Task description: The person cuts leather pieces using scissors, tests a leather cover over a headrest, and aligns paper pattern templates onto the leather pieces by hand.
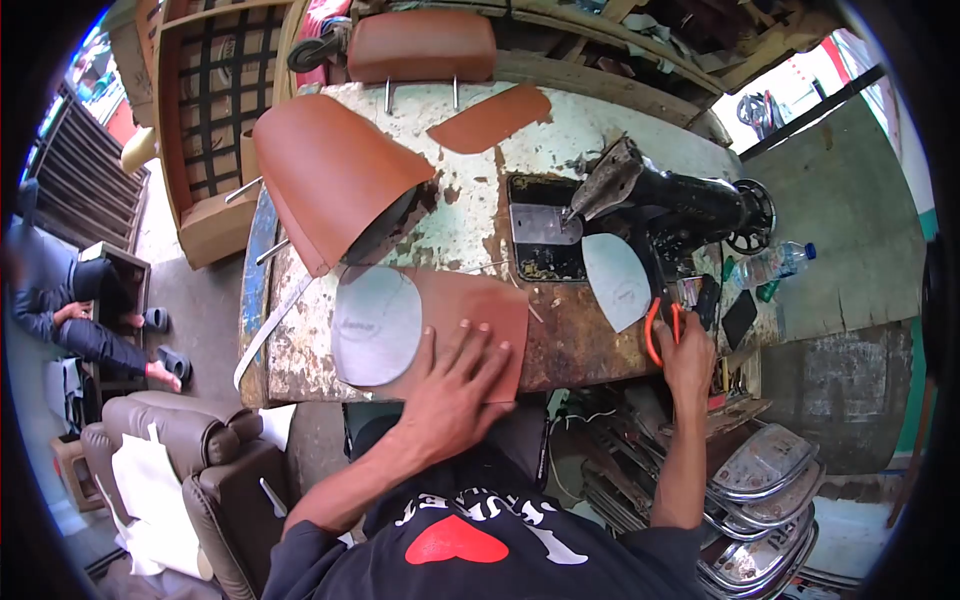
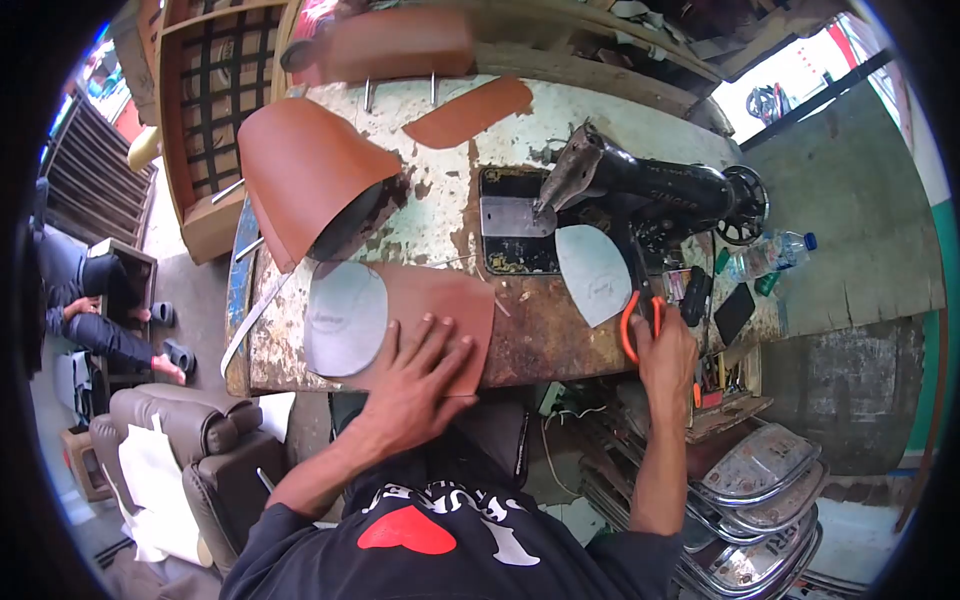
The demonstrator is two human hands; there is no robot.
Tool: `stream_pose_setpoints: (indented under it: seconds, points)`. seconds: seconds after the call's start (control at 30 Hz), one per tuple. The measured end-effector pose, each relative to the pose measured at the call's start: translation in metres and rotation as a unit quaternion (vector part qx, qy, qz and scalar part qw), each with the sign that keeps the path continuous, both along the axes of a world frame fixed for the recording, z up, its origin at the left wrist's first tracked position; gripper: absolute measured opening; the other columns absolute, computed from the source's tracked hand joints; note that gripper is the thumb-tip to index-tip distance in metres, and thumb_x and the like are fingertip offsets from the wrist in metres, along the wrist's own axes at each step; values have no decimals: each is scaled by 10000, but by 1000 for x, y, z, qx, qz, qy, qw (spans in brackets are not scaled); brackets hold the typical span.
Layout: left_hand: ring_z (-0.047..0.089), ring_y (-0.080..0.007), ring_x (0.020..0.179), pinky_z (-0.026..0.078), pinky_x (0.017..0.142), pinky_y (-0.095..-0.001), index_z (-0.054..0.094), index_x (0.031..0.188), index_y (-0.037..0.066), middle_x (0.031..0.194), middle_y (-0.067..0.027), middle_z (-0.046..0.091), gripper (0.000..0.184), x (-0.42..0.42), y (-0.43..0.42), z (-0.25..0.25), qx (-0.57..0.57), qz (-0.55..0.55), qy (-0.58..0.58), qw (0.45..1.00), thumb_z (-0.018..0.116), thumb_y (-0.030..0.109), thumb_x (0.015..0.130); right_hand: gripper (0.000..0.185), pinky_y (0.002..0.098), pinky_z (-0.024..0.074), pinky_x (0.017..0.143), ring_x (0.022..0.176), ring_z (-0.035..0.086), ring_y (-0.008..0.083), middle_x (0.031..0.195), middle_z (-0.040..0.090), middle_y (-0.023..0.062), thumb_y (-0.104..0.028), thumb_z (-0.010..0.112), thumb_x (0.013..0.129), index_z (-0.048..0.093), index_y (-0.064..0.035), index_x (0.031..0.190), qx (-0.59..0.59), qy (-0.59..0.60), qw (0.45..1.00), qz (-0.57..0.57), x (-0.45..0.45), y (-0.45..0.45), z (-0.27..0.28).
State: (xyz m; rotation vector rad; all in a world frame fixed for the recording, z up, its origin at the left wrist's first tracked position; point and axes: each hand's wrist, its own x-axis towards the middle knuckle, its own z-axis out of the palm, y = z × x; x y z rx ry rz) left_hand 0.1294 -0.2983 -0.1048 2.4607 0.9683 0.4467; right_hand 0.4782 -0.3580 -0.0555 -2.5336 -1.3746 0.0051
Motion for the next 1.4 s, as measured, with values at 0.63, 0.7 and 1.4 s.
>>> stream_pose_setpoints:
  seconds: [0.63, 0.7, 1.4]
  points:
    - [639, -238, 1247, 504, 1070, -403, 623, 1380, -25, 1350, -165, 670, 412, -12, 35, 34, -292, 177, -372, 863, 522, 261, 1100, 349, 458, 417, 1139, 1368, 500, 360, 1393, 661, 58, 49, 663, 690, 817, -157, 925, 220, 128, 899, 356, -85, 51, 10]
    - [605, -268, 1276, 470, 1099, -385, 527, 1474, -6, 1411, -184, 622, 440, -21, 51, 30, -337, 183, -446, 809, 491, 206, 1090, 330, 465, 434, 1132, 1425, 465, 377, 1497, 570, 82, 47, 681, 683, 816, -162, 898, 226, 176, 849, 444, -102, 63, 7]
    - [695, -420, 841, 551, 746, -475, 691, 1149, 48, 978, -239, 738, 318, 23, 89, 9, -68, 231, -94, 966, 792, 150, 865, 314, 287, 511, 607, 687, 635, 67, 960, 743, 152, -114, 728, 977, 714, -19, 1276, 163, 437, 879, 100, -179, 45, -58]
